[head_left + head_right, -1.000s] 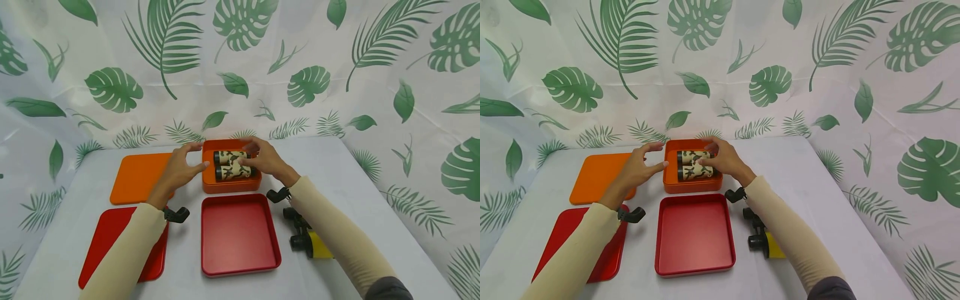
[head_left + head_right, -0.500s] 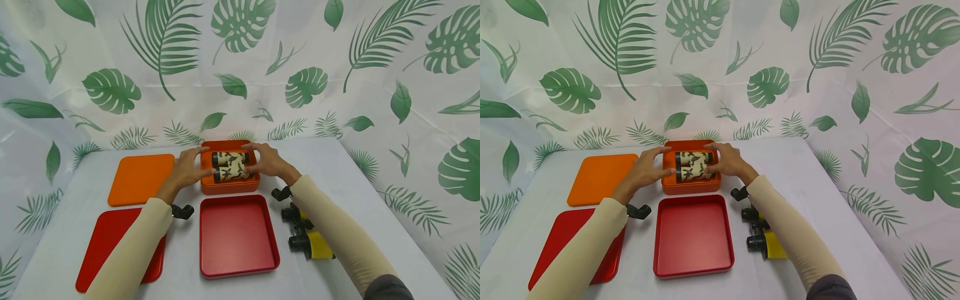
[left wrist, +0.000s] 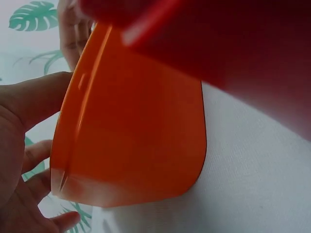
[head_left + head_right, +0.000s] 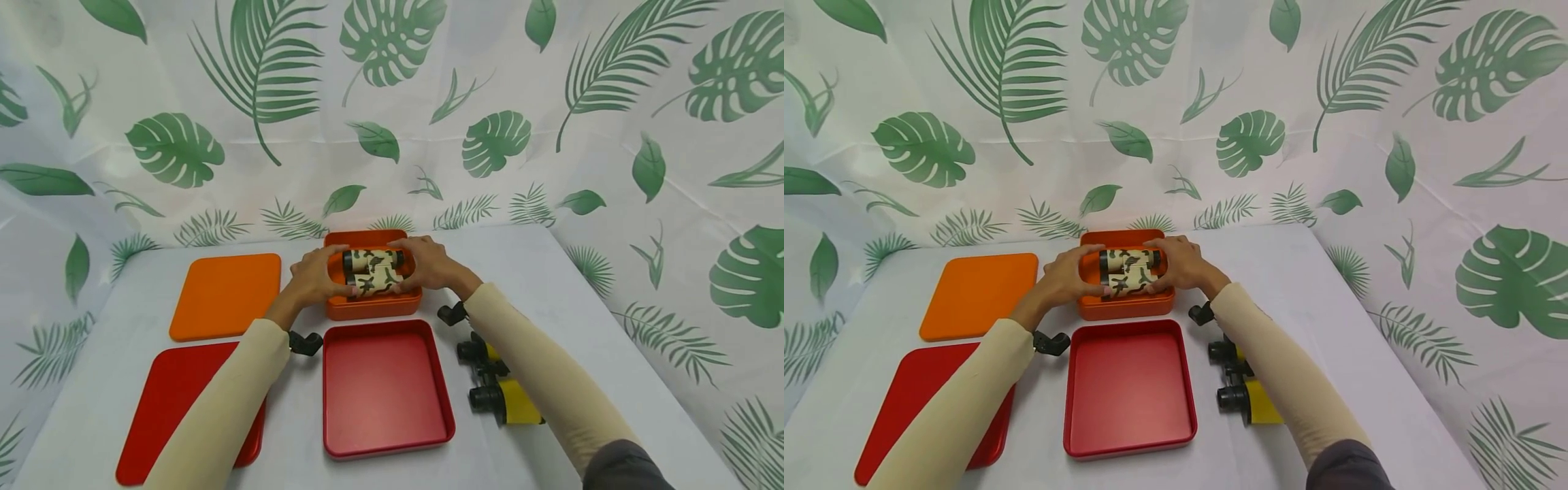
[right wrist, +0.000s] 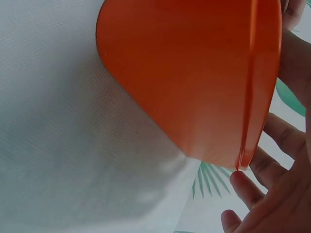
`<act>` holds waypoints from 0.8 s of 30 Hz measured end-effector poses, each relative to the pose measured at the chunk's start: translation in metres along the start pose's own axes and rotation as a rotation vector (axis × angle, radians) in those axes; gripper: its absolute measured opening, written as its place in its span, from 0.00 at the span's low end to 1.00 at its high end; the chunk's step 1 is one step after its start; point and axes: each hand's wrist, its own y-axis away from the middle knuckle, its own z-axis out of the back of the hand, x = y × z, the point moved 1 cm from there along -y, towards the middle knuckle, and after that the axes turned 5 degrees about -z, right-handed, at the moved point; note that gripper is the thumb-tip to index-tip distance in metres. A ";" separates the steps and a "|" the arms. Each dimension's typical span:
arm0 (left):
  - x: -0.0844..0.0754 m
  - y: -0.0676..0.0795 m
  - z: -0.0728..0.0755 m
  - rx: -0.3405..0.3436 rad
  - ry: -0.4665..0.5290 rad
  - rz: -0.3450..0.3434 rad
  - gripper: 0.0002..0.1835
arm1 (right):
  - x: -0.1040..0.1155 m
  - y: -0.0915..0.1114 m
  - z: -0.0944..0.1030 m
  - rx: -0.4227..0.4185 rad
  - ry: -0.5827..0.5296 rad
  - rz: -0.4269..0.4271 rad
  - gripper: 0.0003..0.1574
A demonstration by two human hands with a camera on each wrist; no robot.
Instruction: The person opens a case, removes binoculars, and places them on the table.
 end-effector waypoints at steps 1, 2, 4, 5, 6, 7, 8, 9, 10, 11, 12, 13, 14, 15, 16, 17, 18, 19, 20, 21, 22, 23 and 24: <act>0.000 -0.001 0.000 0.001 -0.002 0.000 0.51 | 0.000 0.000 0.000 0.000 0.009 -0.001 0.59; 0.001 -0.001 -0.001 0.002 -0.005 0.000 0.51 | 0.001 -0.001 0.000 -0.001 0.020 -0.002 0.59; 0.001 -0.002 -0.001 0.009 -0.010 -0.006 0.51 | 0.001 -0.002 -0.001 -0.003 0.039 -0.004 0.59; 0.002 -0.003 -0.001 0.012 -0.013 -0.009 0.51 | 0.001 -0.002 -0.001 -0.003 0.047 -0.003 0.59; 0.002 -0.003 -0.001 0.017 -0.017 -0.011 0.51 | 0.002 -0.003 -0.002 -0.004 0.053 -0.004 0.59; 0.002 -0.003 -0.001 0.020 -0.020 -0.016 0.51 | 0.002 -0.003 -0.002 -0.005 0.055 -0.004 0.59; 0.002 -0.004 0.000 0.023 -0.021 -0.020 0.51 | 0.002 -0.004 -0.002 -0.007 0.055 -0.003 0.59; 0.002 -0.004 0.000 0.024 -0.024 -0.024 0.51 | 0.002 -0.004 -0.002 -0.009 0.056 -0.002 0.59; 0.002 -0.004 0.000 0.026 -0.029 -0.027 0.51 | 0.002 -0.004 -0.003 -0.011 0.056 -0.001 0.59; 0.003 -0.004 0.001 0.028 -0.040 -0.032 0.51 | 0.002 -0.004 -0.003 -0.012 0.053 0.000 0.59; 0.003 -0.003 0.001 0.030 -0.046 -0.036 0.51 | 0.002 -0.004 -0.004 -0.014 0.052 0.000 0.59; 0.004 -0.003 0.002 0.033 -0.050 -0.041 0.51 | 0.002 -0.004 -0.004 -0.017 0.051 0.004 0.59; 0.004 -0.003 0.003 0.037 -0.053 -0.046 0.51 | 0.002 -0.003 -0.004 -0.018 0.051 0.007 0.59; 0.004 -0.002 0.004 0.042 -0.057 -0.052 0.51 | 0.002 -0.003 -0.004 -0.020 0.051 0.011 0.59; 0.004 -0.002 0.005 0.047 -0.060 -0.057 0.51 | 0.002 -0.003 -0.004 -0.021 0.053 0.013 0.59; 0.004 -0.002 0.006 0.052 -0.062 -0.063 0.51 | 0.002 -0.003 -0.005 -0.022 0.056 0.013 0.59; 0.004 -0.002 0.006 0.055 -0.063 -0.066 0.51 | 0.002 -0.003 -0.005 -0.022 0.058 0.013 0.58; 0.004 -0.002 0.006 0.060 -0.068 -0.070 0.52 | 0.002 -0.003 -0.005 -0.020 0.063 0.013 0.58; 0.004 -0.002 0.006 0.066 -0.078 -0.070 0.52 | 0.001 -0.003 -0.005 -0.016 0.068 0.010 0.58; 0.004 -0.002 0.005 0.071 -0.091 -0.072 0.53 | 0.001 -0.003 -0.005 -0.012 0.073 0.007 0.58; 0.003 -0.003 0.004 0.074 -0.104 -0.071 0.53 | 0.001 -0.003 -0.005 -0.008 0.082 0.006 0.58; 0.003 -0.004 0.004 0.077 -0.116 -0.070 0.54 | 0.001 -0.003 -0.004 -0.003 0.091 0.004 0.57; 0.003 -0.004 0.003 0.080 -0.128 -0.067 0.54 | 0.002 -0.004 -0.003 0.003 0.102 0.002 0.57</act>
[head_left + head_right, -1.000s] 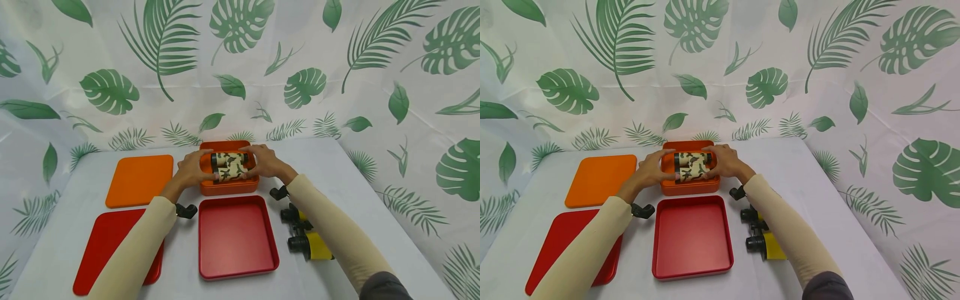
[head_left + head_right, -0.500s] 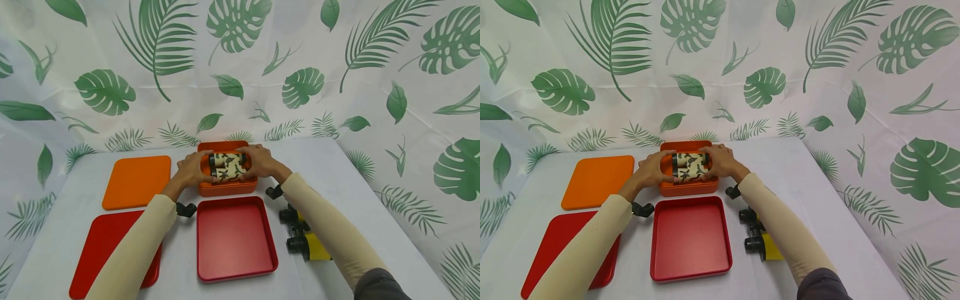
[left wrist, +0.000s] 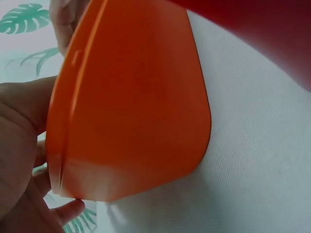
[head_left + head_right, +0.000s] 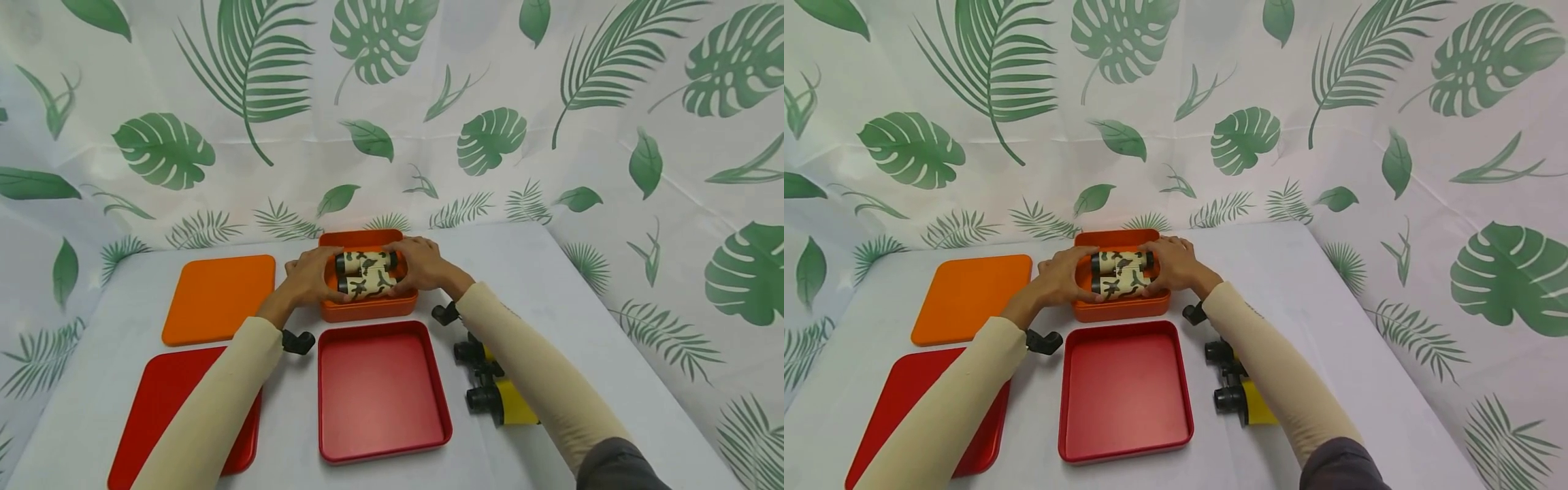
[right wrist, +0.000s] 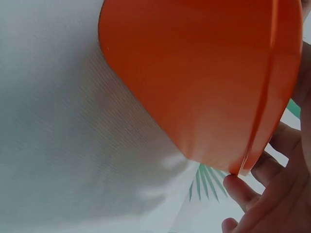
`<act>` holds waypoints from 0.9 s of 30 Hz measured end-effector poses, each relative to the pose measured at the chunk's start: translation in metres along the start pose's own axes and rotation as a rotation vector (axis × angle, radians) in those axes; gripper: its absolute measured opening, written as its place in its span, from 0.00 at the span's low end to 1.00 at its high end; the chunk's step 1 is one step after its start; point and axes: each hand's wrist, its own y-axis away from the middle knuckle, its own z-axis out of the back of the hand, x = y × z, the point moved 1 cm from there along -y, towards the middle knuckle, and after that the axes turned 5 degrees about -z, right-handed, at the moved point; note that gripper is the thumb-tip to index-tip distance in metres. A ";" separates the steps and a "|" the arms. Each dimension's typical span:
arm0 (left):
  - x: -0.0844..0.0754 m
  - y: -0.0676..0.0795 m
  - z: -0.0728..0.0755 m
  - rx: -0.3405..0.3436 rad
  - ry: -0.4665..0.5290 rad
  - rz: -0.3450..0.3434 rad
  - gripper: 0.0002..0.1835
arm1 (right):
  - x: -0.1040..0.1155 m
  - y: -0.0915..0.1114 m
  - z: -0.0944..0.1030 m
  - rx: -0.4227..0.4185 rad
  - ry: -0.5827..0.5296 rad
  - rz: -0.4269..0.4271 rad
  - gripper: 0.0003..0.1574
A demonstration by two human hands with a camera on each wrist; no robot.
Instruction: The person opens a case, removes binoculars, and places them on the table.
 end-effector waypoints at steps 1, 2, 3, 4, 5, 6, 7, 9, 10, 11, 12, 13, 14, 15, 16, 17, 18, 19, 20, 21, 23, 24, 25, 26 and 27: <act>0.000 0.000 -0.001 0.005 -0.008 0.002 0.55 | 0.000 0.000 0.000 0.008 0.015 -0.003 0.57; 0.000 -0.001 -0.001 0.009 -0.017 0.005 0.55 | 0.000 -0.001 0.000 0.015 0.033 -0.005 0.57; 0.000 -0.001 -0.001 0.011 -0.023 0.006 0.56 | 0.000 -0.002 0.000 0.021 0.049 -0.007 0.58; 0.000 -0.002 -0.001 0.015 -0.030 0.009 0.56 | 0.000 -0.002 0.001 0.026 0.066 -0.009 0.58; 0.001 -0.002 -0.002 0.017 -0.038 0.009 0.57 | 0.001 -0.003 0.001 0.029 0.083 -0.013 0.58; 0.001 -0.002 -0.002 0.021 -0.044 0.009 0.57 | 0.001 -0.003 0.002 0.032 0.102 -0.015 0.58; 0.001 -0.002 -0.002 0.023 -0.050 0.009 0.58 | 0.001 -0.004 0.002 0.033 0.119 -0.019 0.59; 0.001 -0.003 -0.002 0.026 -0.060 0.006 0.58 | 0.002 -0.004 0.002 0.035 0.148 -0.023 0.59; 0.001 -0.003 -0.002 0.025 -0.062 0.003 0.59 | 0.002 -0.005 0.001 0.034 0.163 -0.026 0.59; 0.001 -0.003 -0.003 0.022 -0.060 0.002 0.58 | 0.002 -0.005 0.001 0.034 0.176 -0.027 0.60; 0.001 -0.004 -0.003 0.019 -0.058 0.002 0.58 | 0.002 -0.006 0.000 0.033 0.185 -0.028 0.60; 0.001 -0.004 -0.003 0.014 -0.057 0.001 0.58 | 0.002 -0.006 -0.001 0.031 0.192 -0.028 0.60; 0.001 -0.003 -0.003 0.010 -0.054 0.000 0.58 | 0.002 -0.006 -0.001 0.031 0.197 -0.028 0.60; 0.001 -0.003 -0.004 0.006 -0.053 0.002 0.58 | 0.002 -0.006 -0.001 0.029 0.196 -0.029 0.60; 0.001 -0.003 -0.004 0.002 -0.052 0.004 0.57 | 0.002 -0.006 -0.001 0.028 0.194 -0.030 0.59; 0.001 -0.002 -0.004 0.000 -0.051 0.005 0.57 | 0.002 -0.006 -0.001 0.030 0.188 -0.032 0.59; 0.001 -0.002 -0.004 -0.002 -0.049 0.006 0.57 | 0.002 -0.006 -0.001 0.031 0.181 -0.034 0.59; 0.001 -0.001 -0.003 -0.004 -0.047 0.004 0.57 | 0.002 -0.005 0.000 0.032 0.177 -0.036 0.59; 0.000 -0.001 -0.003 -0.007 -0.044 0.001 0.57 | 0.002 -0.004 0.001 0.032 0.168 -0.039 0.59; 0.000 -0.001 -0.002 -0.011 -0.044 -0.004 0.56 | 0.002 -0.004 0.002 0.030 0.161 -0.038 0.59; 0.000 0.000 0.001 -0.021 -0.039 -0.011 0.56 | 0.002 -0.002 0.005 0.025 0.148 -0.034 0.59; 0.000 0.000 0.003 -0.025 -0.037 -0.015 0.56 | 0.002 -0.002 0.006 0.021 0.142 -0.030 0.59; 0.000 0.001 0.004 -0.028 -0.039 -0.018 0.56 | 0.002 -0.001 0.008 0.017 0.139 -0.023 0.58; -0.001 0.001 0.006 -0.030 -0.041 -0.019 0.56 | 0.003 -0.001 0.009 0.015 0.136 -0.018 0.58; -0.001 0.001 0.007 -0.032 -0.045 -0.019 0.56 | 0.003 0.000 0.010 0.012 0.132 -0.011 0.58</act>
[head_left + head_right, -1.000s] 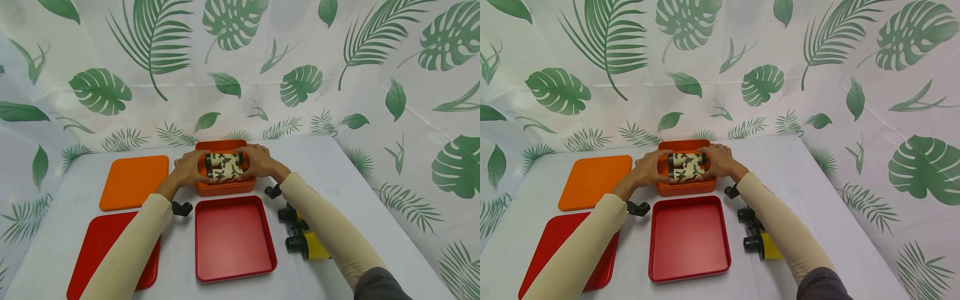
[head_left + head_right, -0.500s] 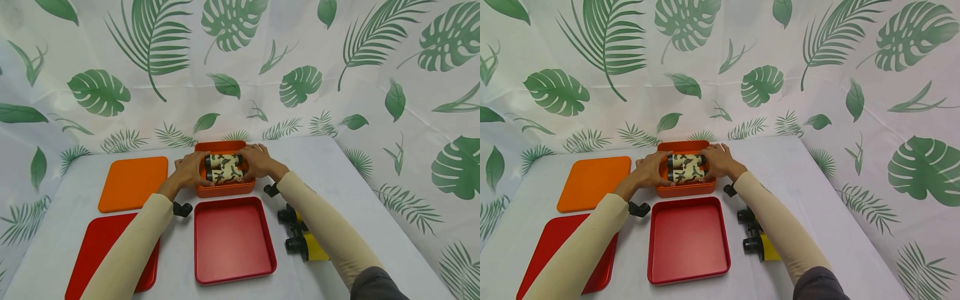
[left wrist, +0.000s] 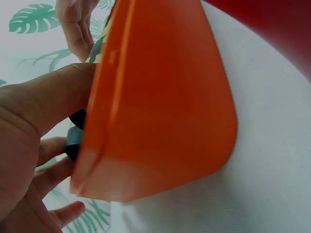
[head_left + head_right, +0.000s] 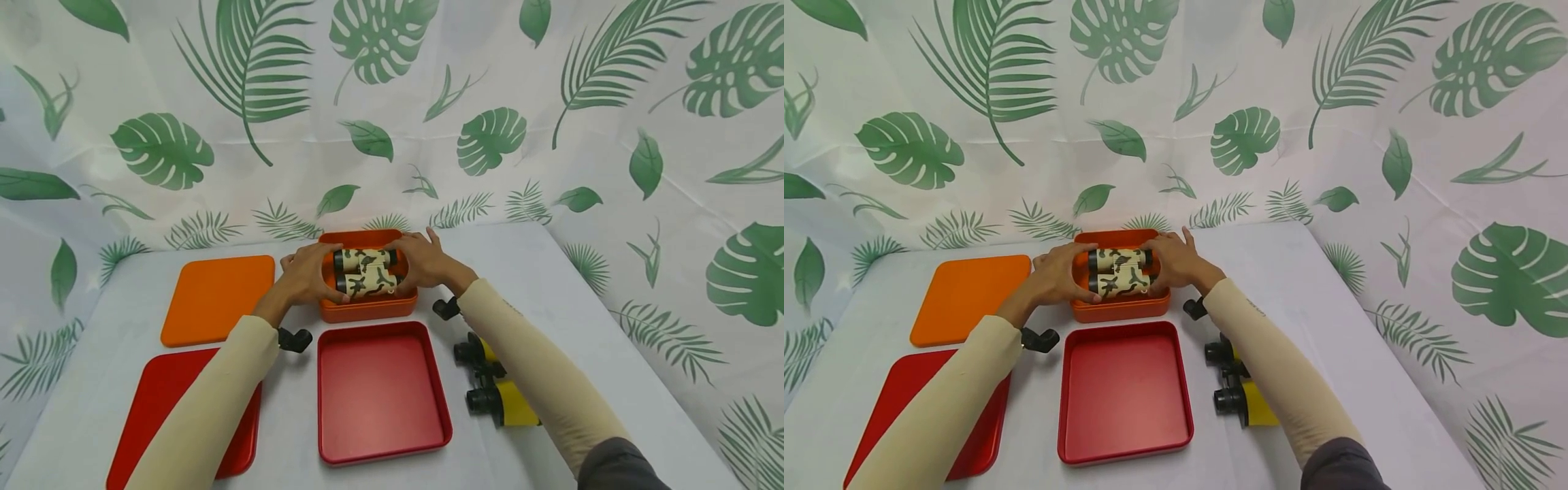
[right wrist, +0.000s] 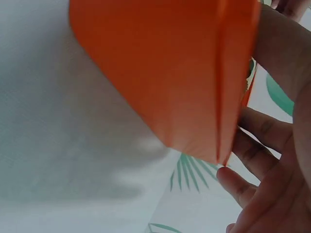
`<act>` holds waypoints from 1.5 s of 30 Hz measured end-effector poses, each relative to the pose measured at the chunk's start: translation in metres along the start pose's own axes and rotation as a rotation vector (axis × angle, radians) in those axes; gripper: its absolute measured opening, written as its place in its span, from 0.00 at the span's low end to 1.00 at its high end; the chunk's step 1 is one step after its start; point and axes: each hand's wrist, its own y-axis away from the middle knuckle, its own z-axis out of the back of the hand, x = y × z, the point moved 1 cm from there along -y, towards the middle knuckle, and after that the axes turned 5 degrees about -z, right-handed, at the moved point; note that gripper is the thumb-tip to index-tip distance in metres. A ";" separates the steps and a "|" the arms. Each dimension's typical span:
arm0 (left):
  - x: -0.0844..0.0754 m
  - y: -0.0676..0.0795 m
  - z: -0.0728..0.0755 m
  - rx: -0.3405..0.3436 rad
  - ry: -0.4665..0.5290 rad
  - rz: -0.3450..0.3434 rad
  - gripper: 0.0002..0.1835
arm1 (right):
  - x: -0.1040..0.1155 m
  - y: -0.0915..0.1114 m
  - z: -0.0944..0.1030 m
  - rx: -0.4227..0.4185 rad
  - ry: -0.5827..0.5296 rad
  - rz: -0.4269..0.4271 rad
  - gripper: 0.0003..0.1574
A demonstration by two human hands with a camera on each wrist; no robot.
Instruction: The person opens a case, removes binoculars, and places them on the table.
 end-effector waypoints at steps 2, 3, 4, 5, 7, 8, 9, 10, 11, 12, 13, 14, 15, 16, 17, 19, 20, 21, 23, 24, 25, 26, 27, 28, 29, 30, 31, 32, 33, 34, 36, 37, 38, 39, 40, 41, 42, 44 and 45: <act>-0.002 0.000 0.002 0.001 -0.011 0.001 0.57 | 0.000 0.002 0.003 -0.002 -0.011 0.011 0.58; -0.003 0.001 0.004 0.002 -0.018 -0.002 0.57 | 0.000 0.003 0.004 -0.004 -0.015 0.016 0.58; -0.004 0.001 0.005 0.001 -0.024 -0.007 0.57 | -0.001 0.004 0.005 -0.009 -0.021 0.022 0.58; -0.005 0.002 0.007 -0.001 -0.025 -0.011 0.57 | -0.001 0.005 0.006 -0.015 -0.027 0.028 0.59; -0.008 0.003 0.010 -0.009 -0.024 -0.021 0.58 | -0.003 0.008 0.008 -0.028 -0.048 0.042 0.60; -0.010 0.003 0.012 -0.013 -0.019 -0.028 0.57 | -0.003 0.009 0.010 -0.034 -0.061 0.049 0.60; -0.012 0.004 0.014 -0.017 -0.014 -0.034 0.57 | -0.004 0.010 0.011 -0.042 -0.068 0.057 0.60; -0.013 0.004 0.015 -0.022 -0.008 -0.038 0.57 | -0.004 0.012 0.013 -0.051 -0.078 0.065 0.60; -0.015 0.005 0.017 -0.027 0.001 -0.041 0.57 | -0.005 0.014 0.015 -0.056 -0.091 0.071 0.60; -0.017 0.005 0.018 -0.031 0.005 -0.045 0.56 | -0.005 0.016 0.017 -0.062 -0.101 0.076 0.60; -0.018 0.005 0.019 -0.034 0.010 -0.050 0.56 | -0.006 0.018 0.019 -0.066 -0.109 0.079 0.60; -0.020 0.004 0.020 -0.036 0.015 -0.054 0.56 | -0.006 0.020 0.022 -0.070 -0.114 0.080 0.60; -0.022 0.004 0.021 -0.038 0.020 -0.059 0.56 | -0.006 0.022 0.024 -0.074 -0.114 0.079 0.59; -0.024 0.004 0.021 -0.041 0.024 -0.064 0.56 | -0.007 0.024 0.026 -0.077 -0.116 0.074 0.59; -0.027 0.003 0.022 -0.044 0.027 -0.069 0.55 | -0.008 0.026 0.028 -0.079 -0.116 0.069 0.59; -0.031 0.002 0.022 -0.046 0.032 -0.079 0.55 | -0.010 0.030 0.032 -0.081 -0.109 0.058 0.59; -0.033 0.002 0.022 -0.046 0.034 -0.082 0.55 | -0.012 0.032 0.034 -0.083 -0.109 0.056 0.59; -0.035 0.001 0.022 -0.047 0.032 -0.085 0.55 | -0.013 0.034 0.035 -0.086 -0.110 0.057 0.59; -0.039 -0.001 0.021 -0.044 0.027 -0.089 0.55 | -0.017 0.039 0.038 -0.089 -0.126 0.062 0.59; -0.042 -0.003 0.021 -0.040 0.023 -0.089 0.55 | -0.019 0.041 0.039 -0.090 -0.132 0.065 0.59; -0.044 -0.004 0.020 -0.036 0.017 -0.087 0.56 | -0.022 0.043 0.040 -0.093 -0.139 0.067 0.59; -0.047 -0.005 0.019 -0.032 0.014 -0.086 0.56 | -0.025 0.046 0.040 -0.092 -0.149 0.068 0.59; -0.050 -0.007 0.017 -0.026 0.011 -0.084 0.56 | -0.028 0.049 0.041 -0.084 -0.163 0.068 0.59; -0.052 -0.008 0.016 -0.020 0.020 -0.085 0.56 | -0.031 0.051 0.041 -0.079 -0.176 0.066 0.59; -0.055 -0.009 0.015 -0.014 0.032 -0.088 0.56 | -0.035 0.054 0.040 -0.076 -0.189 0.067 0.60; -0.058 -0.010 0.013 -0.010 0.043 -0.094 0.56 | -0.038 0.056 0.040 -0.072 -0.201 0.067 0.60; -0.060 -0.011 0.011 -0.007 0.058 -0.101 0.56 | -0.041 0.059 0.040 -0.070 -0.216 0.068 0.60; -0.062 -0.011 0.009 -0.003 0.074 -0.112 0.56 | -0.044 0.061 0.040 -0.067 -0.232 0.070 0.61; -0.063 -0.012 0.008 0.002 0.089 -0.121 0.56 | -0.047 0.064 0.039 -0.066 -0.244 0.076 0.61; -0.065 -0.013 0.006 0.005 0.105 -0.131 0.56 | -0.050 0.066 0.039 -0.071 -0.253 0.081 0.61; -0.068 -0.015 0.003 0.012 0.119 -0.140 0.57 | -0.054 0.070 0.039 -0.074 -0.269 0.093 0.60; -0.069 -0.016 0.001 0.016 0.127 -0.142 0.57 | -0.056 0.072 0.039 -0.075 -0.274 0.097 0.60; -0.071 -0.017 -0.001 0.020 0.136 -0.144 0.58 | -0.058 0.074 0.039 -0.075 -0.278 0.102 0.60; -0.073 -0.018 -0.002 0.024 0.142 -0.144 0.58 | -0.060 0.076 0.039 -0.076 -0.284 0.105 0.60; -0.075 -0.018 -0.004 0.027 0.146 -0.144 0.58 | -0.062 0.078 0.040 -0.075 -0.287 0.109 0.60; -0.077 -0.019 -0.005 0.031 0.151 -0.145 0.58 | -0.064 0.080 0.040 -0.078 -0.290 0.112 0.60; -0.080 -0.020 -0.006 0.032 0.157 -0.146 0.58 | -0.066 0.083 0.041 -0.081 -0.293 0.110 0.60; -0.084 -0.022 -0.008 0.034 0.161 -0.153 0.58 | -0.070 0.087 0.041 -0.086 -0.303 0.109 0.60; -0.086 -0.022 -0.009 0.033 0.159 -0.155 0.58 | -0.072 0.089 0.042 -0.089 -0.306 0.108 0.60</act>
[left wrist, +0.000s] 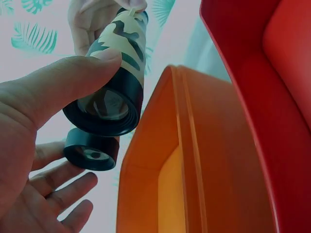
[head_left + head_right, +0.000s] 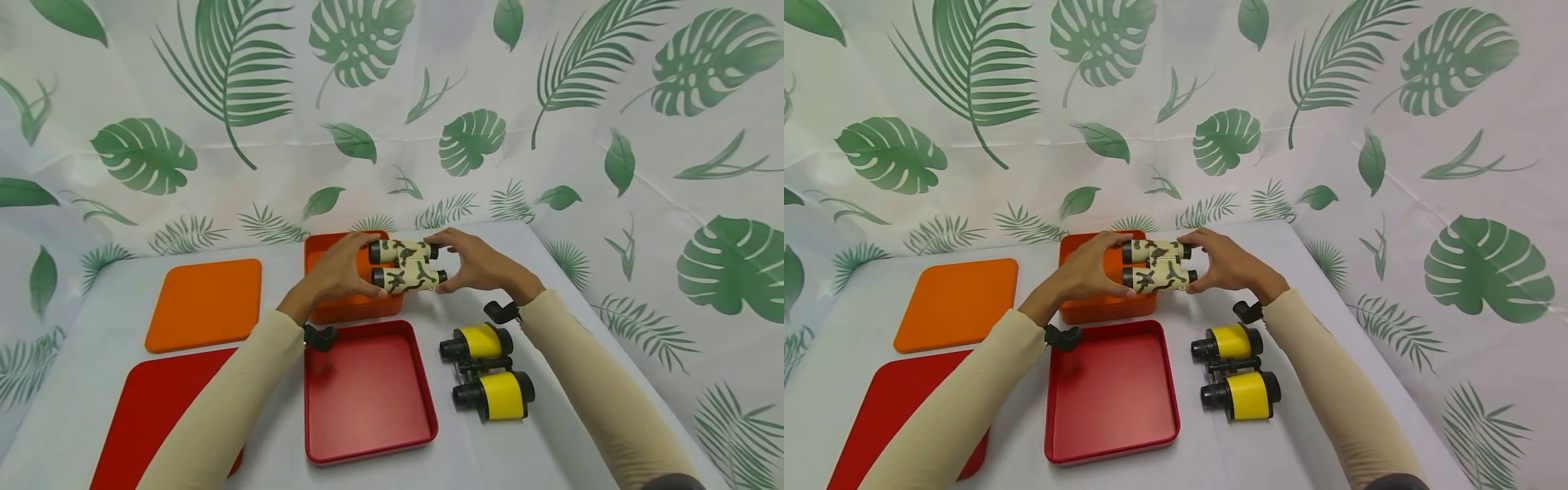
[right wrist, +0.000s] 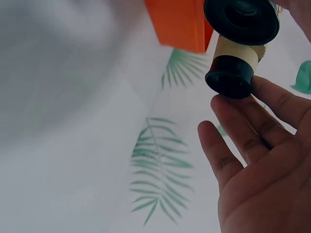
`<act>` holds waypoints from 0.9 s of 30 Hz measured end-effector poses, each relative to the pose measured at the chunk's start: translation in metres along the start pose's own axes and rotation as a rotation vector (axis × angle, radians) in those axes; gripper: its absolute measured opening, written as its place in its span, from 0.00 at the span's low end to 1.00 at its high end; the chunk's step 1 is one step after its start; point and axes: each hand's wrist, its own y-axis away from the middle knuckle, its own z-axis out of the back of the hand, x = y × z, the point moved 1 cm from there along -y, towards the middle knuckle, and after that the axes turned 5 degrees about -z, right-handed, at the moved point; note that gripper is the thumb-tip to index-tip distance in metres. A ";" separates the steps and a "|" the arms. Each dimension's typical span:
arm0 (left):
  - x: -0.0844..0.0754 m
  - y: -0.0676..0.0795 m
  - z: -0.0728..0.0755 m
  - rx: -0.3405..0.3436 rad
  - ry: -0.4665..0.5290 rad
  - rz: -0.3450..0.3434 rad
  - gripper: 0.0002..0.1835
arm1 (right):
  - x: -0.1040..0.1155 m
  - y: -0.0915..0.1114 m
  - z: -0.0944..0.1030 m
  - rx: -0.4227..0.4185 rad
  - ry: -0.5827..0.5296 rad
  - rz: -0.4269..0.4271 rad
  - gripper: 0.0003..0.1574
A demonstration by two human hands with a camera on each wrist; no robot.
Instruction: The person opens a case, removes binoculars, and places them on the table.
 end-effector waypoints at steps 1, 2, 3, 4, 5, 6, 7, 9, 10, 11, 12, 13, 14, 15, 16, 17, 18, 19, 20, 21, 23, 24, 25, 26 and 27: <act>-0.002 -0.001 -0.001 -0.001 0.001 -0.003 0.58 | -0.002 0.002 0.001 -0.003 -0.004 0.000 0.60; -0.003 -0.003 -0.003 -0.001 -0.002 -0.007 0.57 | -0.003 0.004 0.002 -0.006 -0.009 -0.001 0.60; -0.005 -0.004 -0.004 -0.001 -0.007 -0.008 0.57 | -0.004 0.006 0.002 -0.007 -0.012 -0.003 0.60; -0.006 -0.005 -0.005 0.000 -0.012 -0.011 0.57 | -0.006 0.007 0.003 -0.006 -0.010 -0.004 0.60; -0.008 -0.006 -0.006 0.002 -0.017 -0.011 0.57 | -0.008 0.009 0.004 -0.005 -0.010 -0.006 0.60; -0.009 -0.008 -0.008 0.006 -0.026 -0.013 0.56 | -0.009 0.011 0.004 -0.004 -0.012 -0.010 0.60; -0.011 -0.009 -0.009 0.010 -0.032 -0.013 0.56 | -0.011 0.012 0.005 -0.004 -0.011 -0.015 0.60; -0.014 -0.012 -0.011 0.017 -0.038 -0.015 0.57 | -0.015 0.015 0.006 -0.002 -0.008 -0.023 0.61; -0.015 -0.014 -0.012 0.021 -0.035 -0.018 0.57 | -0.018 0.016 0.007 -0.001 -0.006 -0.026 0.61; -0.017 -0.016 -0.013 0.023 -0.035 -0.020 0.57 | -0.020 0.017 0.008 -0.002 -0.008 -0.028 0.61; -0.018 -0.017 -0.014 0.025 -0.037 -0.022 0.57 | -0.022 0.018 0.009 -0.005 -0.006 -0.030 0.61; -0.020 -0.019 -0.016 0.025 -0.036 -0.024 0.57 | -0.024 0.020 0.010 -0.004 -0.006 -0.031 0.61; -0.021 -0.021 -0.017 0.025 -0.035 -0.027 0.57 | -0.026 0.021 0.011 -0.002 -0.013 -0.032 0.61; -0.022 -0.022 -0.018 0.028 -0.033 -0.029 0.57 | -0.027 0.022 0.012 -0.002 -0.014 -0.034 0.61; -0.024 -0.024 -0.020 0.029 -0.032 -0.031 0.57 | -0.029 0.024 0.014 -0.005 -0.015 -0.041 0.61; -0.025 -0.025 -0.021 0.028 -0.036 -0.034 0.57 | -0.030 0.025 0.015 -0.009 -0.014 -0.046 0.61; -0.026 -0.027 -0.022 0.028 -0.037 -0.036 0.57 | -0.031 0.027 0.016 -0.013 -0.016 -0.051 0.61; -0.027 -0.029 -0.024 0.028 -0.039 -0.042 0.57 | -0.032 0.028 0.017 -0.012 -0.019 -0.055 0.61; -0.028 -0.031 -0.025 0.028 -0.041 -0.046 0.57 | -0.033 0.029 0.019 -0.013 -0.018 -0.058 0.62; -0.029 -0.032 -0.026 0.027 -0.043 -0.049 0.57 | -0.035 0.030 0.020 -0.018 -0.014 -0.061 0.62; -0.031 -0.036 -0.029 0.025 -0.050 -0.054 0.57 | -0.038 0.031 0.021 -0.020 -0.020 -0.063 0.62; -0.031 -0.038 -0.030 0.026 -0.055 -0.057 0.57 | -0.040 0.032 0.021 -0.019 -0.024 -0.064 0.62; -0.031 -0.039 -0.032 0.029 -0.061 -0.059 0.57 | -0.042 0.032 0.021 -0.018 -0.028 -0.066 0.61; -0.031 -0.041 -0.034 0.034 -0.062 -0.058 0.57 | -0.045 0.033 0.021 -0.019 -0.033 -0.069 0.61; -0.031 -0.043 -0.036 0.038 -0.065 -0.057 0.57 | -0.048 0.033 0.020 -0.020 -0.037 -0.074 0.60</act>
